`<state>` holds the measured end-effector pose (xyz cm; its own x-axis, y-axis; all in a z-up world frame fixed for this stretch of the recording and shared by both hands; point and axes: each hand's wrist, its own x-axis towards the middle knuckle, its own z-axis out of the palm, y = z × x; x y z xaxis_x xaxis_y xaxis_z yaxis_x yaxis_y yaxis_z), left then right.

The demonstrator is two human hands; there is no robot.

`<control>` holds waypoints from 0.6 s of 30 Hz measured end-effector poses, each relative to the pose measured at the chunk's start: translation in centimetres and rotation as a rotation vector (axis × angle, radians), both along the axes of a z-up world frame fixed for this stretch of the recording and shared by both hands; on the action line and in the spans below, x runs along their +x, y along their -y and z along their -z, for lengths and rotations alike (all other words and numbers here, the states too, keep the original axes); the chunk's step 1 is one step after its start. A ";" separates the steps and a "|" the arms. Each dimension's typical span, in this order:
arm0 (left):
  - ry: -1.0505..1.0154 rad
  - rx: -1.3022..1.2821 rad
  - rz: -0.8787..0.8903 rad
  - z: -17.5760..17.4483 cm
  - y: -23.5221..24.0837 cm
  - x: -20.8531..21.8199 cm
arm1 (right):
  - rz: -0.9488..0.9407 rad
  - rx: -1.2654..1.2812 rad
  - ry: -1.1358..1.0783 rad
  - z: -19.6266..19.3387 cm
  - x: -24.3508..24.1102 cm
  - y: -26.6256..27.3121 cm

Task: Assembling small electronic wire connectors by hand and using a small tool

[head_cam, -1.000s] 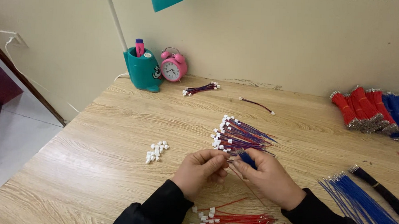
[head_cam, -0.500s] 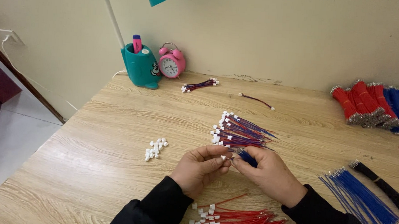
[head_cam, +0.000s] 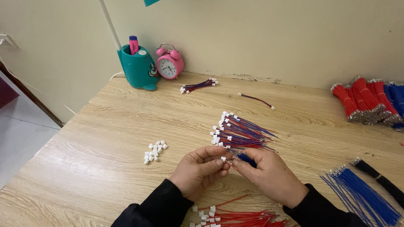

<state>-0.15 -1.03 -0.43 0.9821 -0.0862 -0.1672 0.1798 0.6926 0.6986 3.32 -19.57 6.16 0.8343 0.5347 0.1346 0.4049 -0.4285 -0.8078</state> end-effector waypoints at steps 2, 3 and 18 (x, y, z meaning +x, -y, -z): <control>0.002 -0.013 0.006 0.2 -0.1 0.1 | 0.009 0.012 -0.020 0.1 0.0 0.0; 0.005 -0.026 0.010 0.3 -0.1 0.2 | 0.018 0.024 -0.040 0.1 0.0 -0.1; 0.031 0.071 -0.011 0.7 0.1 0.3 | 0.050 -0.012 -0.030 -0.3 -0.5 -0.3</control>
<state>0.16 -1.17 -1.09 0.9877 -0.0645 -0.1422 0.1501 0.6430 0.7510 2.81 -19.29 6.46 0.8636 0.4936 0.1030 0.3584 -0.4572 -0.8139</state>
